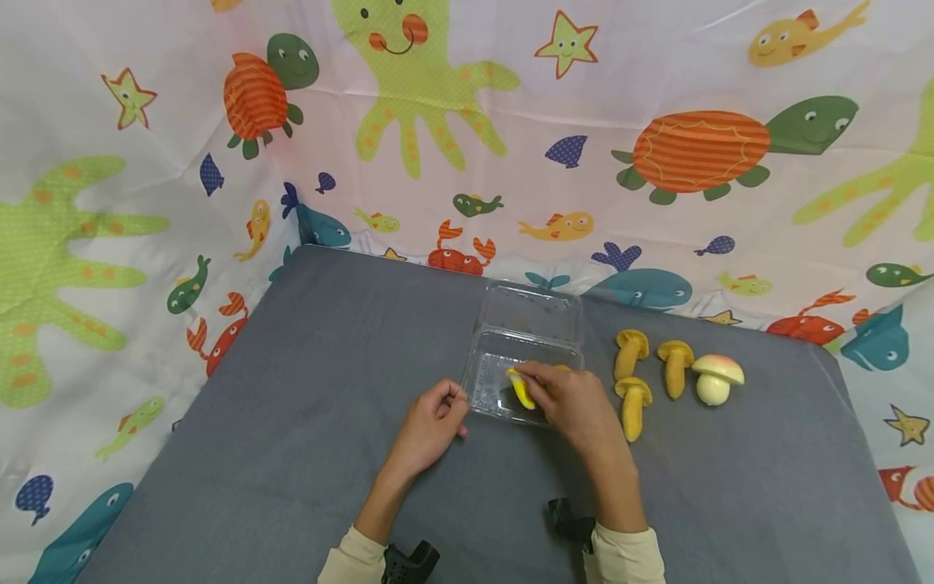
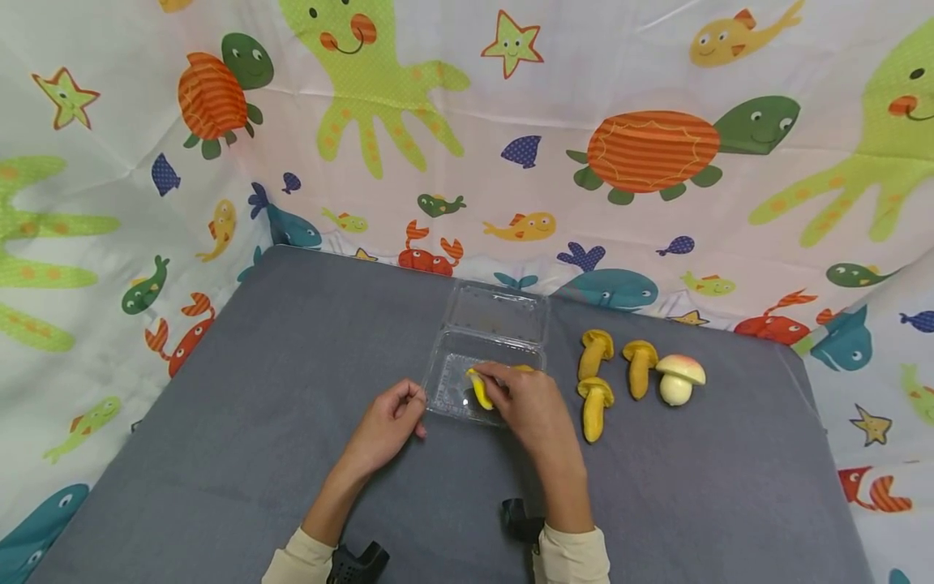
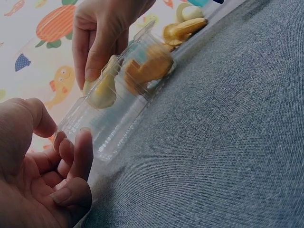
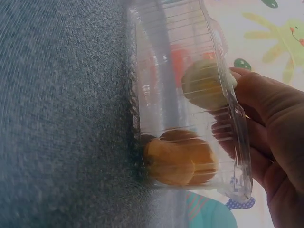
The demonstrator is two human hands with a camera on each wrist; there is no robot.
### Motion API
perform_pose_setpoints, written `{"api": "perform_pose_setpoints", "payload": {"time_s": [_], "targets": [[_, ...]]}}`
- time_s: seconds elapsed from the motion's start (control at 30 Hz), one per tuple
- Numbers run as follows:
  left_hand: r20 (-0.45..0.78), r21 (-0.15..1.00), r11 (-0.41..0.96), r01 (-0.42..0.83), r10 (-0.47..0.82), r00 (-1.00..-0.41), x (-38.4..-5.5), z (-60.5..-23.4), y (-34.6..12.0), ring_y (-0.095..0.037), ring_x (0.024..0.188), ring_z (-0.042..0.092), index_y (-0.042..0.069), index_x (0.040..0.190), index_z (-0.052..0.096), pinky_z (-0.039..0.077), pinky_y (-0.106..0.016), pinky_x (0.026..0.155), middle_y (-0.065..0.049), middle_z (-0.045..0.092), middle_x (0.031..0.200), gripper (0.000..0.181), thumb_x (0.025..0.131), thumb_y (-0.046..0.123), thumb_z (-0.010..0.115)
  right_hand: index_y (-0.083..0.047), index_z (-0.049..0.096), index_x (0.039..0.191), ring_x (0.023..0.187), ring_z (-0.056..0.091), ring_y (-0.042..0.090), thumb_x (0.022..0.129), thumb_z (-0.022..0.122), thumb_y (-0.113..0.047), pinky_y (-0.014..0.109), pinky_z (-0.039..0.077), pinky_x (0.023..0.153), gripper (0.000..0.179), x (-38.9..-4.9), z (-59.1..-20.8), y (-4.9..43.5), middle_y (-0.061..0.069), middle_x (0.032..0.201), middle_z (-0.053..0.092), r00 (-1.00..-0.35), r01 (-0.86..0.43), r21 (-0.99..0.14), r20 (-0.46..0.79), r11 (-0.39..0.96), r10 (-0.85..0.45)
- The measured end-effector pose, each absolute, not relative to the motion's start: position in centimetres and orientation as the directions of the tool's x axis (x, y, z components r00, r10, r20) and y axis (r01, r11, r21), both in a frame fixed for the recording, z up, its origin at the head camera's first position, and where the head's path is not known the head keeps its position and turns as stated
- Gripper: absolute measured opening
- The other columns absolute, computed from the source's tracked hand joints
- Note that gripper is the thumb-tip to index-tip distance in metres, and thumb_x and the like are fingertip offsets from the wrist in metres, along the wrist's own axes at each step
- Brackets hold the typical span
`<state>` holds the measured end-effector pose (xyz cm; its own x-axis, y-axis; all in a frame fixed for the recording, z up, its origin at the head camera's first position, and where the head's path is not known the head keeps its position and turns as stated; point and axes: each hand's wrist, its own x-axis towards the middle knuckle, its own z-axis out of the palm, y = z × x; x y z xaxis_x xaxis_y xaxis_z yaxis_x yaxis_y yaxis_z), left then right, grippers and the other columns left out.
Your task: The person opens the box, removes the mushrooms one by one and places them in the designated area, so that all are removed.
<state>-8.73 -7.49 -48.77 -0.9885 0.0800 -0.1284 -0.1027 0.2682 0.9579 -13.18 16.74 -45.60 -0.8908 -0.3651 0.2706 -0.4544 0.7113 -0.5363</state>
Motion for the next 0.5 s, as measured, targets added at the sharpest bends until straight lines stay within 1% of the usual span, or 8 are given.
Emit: {"api": "perform_pose_setpoints", "payload": {"time_s": [0.13,0.23,0.33,0.5], "targets": [[-0.125,0.958,0.268,-0.099,0.081,-0.989,-8.7,-48.7,-7.5,-0.017,0.067,0.072,0.012,0.099,0.069,0.049,-0.027,0.067,-0.012,0.07,0.079,0.011,0.105,0.015,0.06,-0.015,0.08,0.123,0.059,0.055,0.007,0.094,0.082,-0.014,0.03,0.054,0.059,0.029,-13.1,-45.4,17.0,0.001,0.096,0.079,-0.894,-0.449,-0.537,0.284,0.714,-0.348],[-0.127,0.957,0.271,-0.101,0.081,-0.989,-8.7,-48.6,-7.5,-0.016,0.067,0.072,0.012,0.1,0.069,0.05,-0.027,0.068,-0.014,0.07,0.082,0.011,0.105,0.015,0.06,-0.015,0.079,0.124,0.064,0.062,0.009,0.094,0.082,-0.015,0.036,0.061,0.067,0.03,-13.1,-45.3,17.2,0.004,0.105,0.081,-0.891,-0.452,-0.532,0.304,0.717,-0.336],[-0.129,0.956,0.276,-0.103,0.08,-0.988,-8.7,-48.6,-7.5,-0.015,0.067,0.072,0.012,0.1,0.069,0.05,-0.027,0.068,-0.015,0.071,0.084,0.011,0.105,0.016,0.06,-0.016,0.079,0.124,0.063,0.064,0.009,0.094,0.082,-0.014,0.037,0.062,0.068,0.031,-13.0,-45.2,17.4,0.004,0.108,0.081,-0.887,-0.458,-0.53,0.326,0.714,-0.326],[-0.132,0.954,0.281,-0.105,0.076,-0.988,-8.6,-48.5,-7.5,-0.016,0.067,0.072,0.013,0.099,0.069,0.049,-0.027,0.067,-0.014,0.071,0.083,0.011,0.105,0.016,0.06,-0.016,0.079,0.124,0.057,0.06,0.005,0.094,0.082,-0.013,0.03,0.058,0.061,0.031,-12.9,-45.1,17.8,0.004,0.107,0.081,-0.874,-0.479,-0.529,0.358,0.701,-0.327]]}}
